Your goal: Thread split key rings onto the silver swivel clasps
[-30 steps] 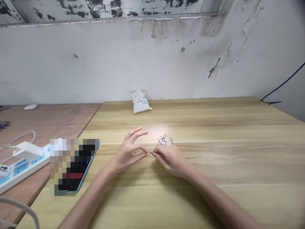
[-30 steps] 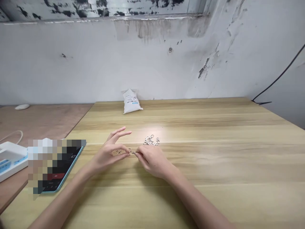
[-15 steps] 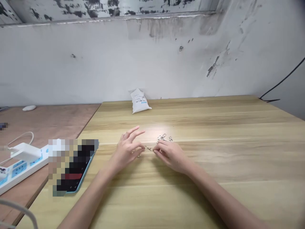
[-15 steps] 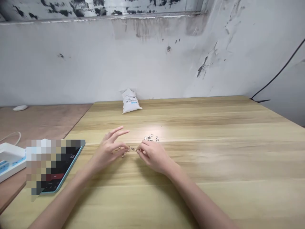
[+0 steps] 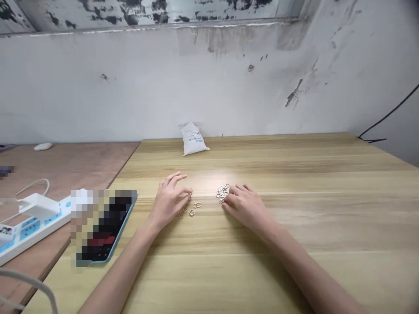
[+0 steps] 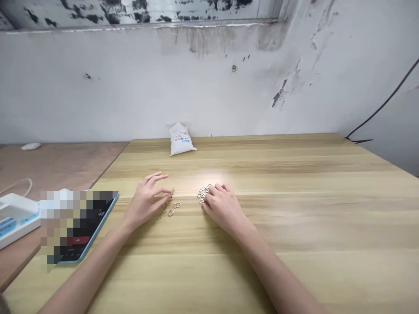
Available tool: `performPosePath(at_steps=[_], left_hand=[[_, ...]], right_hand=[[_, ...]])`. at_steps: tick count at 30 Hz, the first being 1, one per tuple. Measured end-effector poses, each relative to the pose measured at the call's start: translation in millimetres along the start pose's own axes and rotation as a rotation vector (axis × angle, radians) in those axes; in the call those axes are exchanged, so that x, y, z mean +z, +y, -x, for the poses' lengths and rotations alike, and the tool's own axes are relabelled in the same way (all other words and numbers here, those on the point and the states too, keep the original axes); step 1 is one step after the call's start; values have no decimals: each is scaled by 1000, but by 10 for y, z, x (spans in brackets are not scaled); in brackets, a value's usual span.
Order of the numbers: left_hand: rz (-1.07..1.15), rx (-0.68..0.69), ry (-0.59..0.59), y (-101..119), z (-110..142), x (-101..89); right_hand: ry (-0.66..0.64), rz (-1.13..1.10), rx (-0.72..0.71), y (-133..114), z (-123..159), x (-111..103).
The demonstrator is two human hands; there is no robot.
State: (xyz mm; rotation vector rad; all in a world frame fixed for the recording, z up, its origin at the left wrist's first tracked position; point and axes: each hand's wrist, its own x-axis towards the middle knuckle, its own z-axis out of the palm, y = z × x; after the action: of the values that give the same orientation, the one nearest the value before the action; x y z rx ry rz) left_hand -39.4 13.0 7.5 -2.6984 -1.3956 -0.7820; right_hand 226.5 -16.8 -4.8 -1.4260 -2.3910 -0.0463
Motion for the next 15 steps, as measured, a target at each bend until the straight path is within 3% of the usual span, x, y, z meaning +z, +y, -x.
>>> performPosePath(at_steps=[6, 15], left_hand=[[34, 125, -145, 141, 18, 39], [68, 147, -113, 140, 1, 90]], right_hand=[[-20, -83, 29, -8, -29, 61], [-84, -161, 5, -103, 4, -50]])
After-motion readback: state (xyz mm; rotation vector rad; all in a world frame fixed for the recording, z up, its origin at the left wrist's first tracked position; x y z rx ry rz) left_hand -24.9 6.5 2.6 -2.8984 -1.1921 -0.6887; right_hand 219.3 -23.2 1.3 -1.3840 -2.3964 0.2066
